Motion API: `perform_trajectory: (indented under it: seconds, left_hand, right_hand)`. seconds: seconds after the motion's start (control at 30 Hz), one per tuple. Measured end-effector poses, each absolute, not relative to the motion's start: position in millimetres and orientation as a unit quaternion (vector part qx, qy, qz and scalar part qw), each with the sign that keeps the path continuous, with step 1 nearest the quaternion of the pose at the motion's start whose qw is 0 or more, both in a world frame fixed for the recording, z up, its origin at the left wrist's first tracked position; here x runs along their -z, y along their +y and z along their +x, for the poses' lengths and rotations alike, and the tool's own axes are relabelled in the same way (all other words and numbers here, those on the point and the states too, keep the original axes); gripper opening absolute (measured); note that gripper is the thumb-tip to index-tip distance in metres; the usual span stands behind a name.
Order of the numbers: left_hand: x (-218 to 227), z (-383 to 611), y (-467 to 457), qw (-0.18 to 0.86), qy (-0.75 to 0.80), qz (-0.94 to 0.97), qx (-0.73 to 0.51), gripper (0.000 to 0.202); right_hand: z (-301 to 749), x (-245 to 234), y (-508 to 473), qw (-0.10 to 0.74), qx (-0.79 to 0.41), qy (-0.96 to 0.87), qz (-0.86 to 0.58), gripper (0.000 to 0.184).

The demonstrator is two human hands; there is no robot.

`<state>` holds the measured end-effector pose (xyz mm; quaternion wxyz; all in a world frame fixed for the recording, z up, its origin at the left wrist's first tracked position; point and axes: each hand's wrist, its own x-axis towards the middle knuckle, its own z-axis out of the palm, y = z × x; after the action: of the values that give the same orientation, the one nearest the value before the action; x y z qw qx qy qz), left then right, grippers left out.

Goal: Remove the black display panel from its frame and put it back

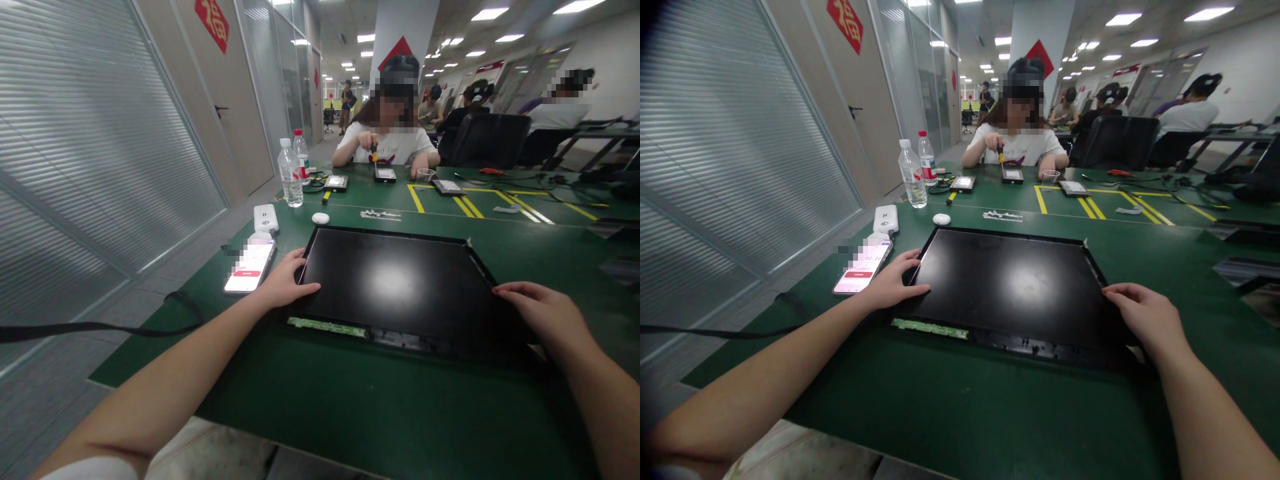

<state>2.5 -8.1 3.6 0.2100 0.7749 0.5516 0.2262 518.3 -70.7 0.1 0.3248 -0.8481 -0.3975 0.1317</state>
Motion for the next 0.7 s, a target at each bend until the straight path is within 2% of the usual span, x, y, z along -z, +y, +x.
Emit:
perform_trajectory:
  seconds: [0.43, 0.7]
  left_hand:
    - [-6.1, 3.3, -8.6, 0.216, 0.546, 0.778, -0.221, 0.066]
    - [-6.3, 2.8, -8.1, 0.22, 0.554, 0.769, -0.23, 0.073]
  right_hand:
    - [519.2, 0.9, -71.1, 0.331, -0.117, -0.402, -0.846, 0.033]
    - [521.2, 1.2, -71.0, 0.308, -0.139, -0.393, -0.855, 0.033]
